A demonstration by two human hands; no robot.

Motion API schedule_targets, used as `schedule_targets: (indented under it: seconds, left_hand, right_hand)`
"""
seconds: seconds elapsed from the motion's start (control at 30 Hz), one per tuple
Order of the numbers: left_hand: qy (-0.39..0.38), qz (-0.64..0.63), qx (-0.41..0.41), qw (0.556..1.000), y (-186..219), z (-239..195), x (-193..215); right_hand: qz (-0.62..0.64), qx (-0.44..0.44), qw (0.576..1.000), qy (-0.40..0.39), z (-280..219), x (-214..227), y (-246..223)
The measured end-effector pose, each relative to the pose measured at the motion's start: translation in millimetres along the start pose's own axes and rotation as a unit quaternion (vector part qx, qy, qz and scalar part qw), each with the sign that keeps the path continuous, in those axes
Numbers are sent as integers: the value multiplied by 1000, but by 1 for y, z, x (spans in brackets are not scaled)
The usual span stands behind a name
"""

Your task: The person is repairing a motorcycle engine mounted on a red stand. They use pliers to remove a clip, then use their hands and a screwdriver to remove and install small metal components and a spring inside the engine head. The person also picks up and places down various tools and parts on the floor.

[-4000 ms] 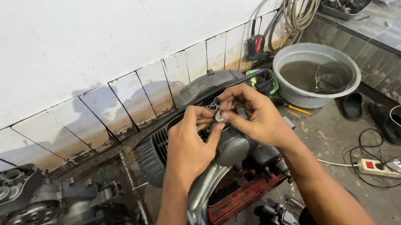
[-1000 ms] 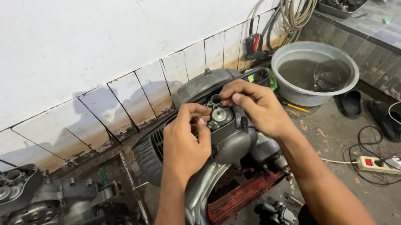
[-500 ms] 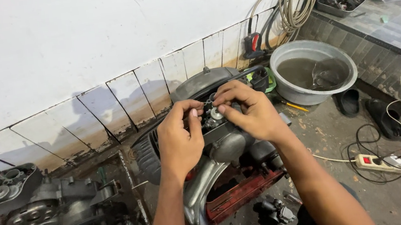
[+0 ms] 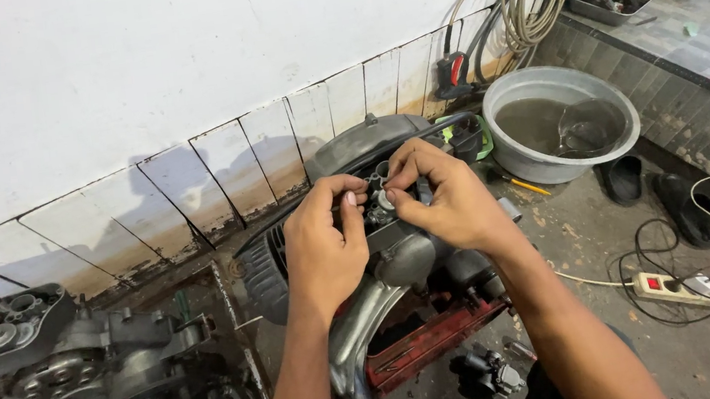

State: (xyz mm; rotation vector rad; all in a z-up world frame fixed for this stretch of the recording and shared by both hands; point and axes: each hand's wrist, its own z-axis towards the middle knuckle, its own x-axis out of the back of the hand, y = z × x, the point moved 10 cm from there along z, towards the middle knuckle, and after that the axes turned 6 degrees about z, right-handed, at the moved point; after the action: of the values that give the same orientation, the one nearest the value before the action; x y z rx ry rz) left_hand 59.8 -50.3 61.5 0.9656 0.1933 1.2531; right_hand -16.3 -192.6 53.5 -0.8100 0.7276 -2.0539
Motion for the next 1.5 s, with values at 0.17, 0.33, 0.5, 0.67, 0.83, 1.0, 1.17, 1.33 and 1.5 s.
schedule_targets:
  seconds: [0.17,0.33,0.5,0.67,0.83,1.0,1.17,1.33,1.5]
  left_hand:
    - [0,-2,-3,1000,1,0,1]
    - [0,-1,-6,1000,0,1,-1]
    - [3,10,-16,1000,4,0,-2]
    - [2,-3,-11,1000,4,-3,0]
    - [24,-35,-26,999,-3,-6,-1]
    - [158,-270,-16,950,-39,-17,23]
    - [200,-230,-22,952,-35,-27,52]
    - [181,-237,-20,954,-41,-32,42]
    - [128,-131,5,983,-28,-37,25]
  right_hand:
    - [-33,8,999,-3,2,-2,1]
    - [-53,19,998,10,1,-3,-5]
    - [-84,34,995,31,-3,-4,-2]
    - [-1,-1,996,90,-6,16,1]
    - [135,-47,971,190,-32,52,30]
    - [180,-19,952,248,-49,68,33]
    - [184,-29,948,260,-51,65,35]
    - [226,-22,932,282,-48,63,38]
    - [243,-2,917,316,-53,77,37]
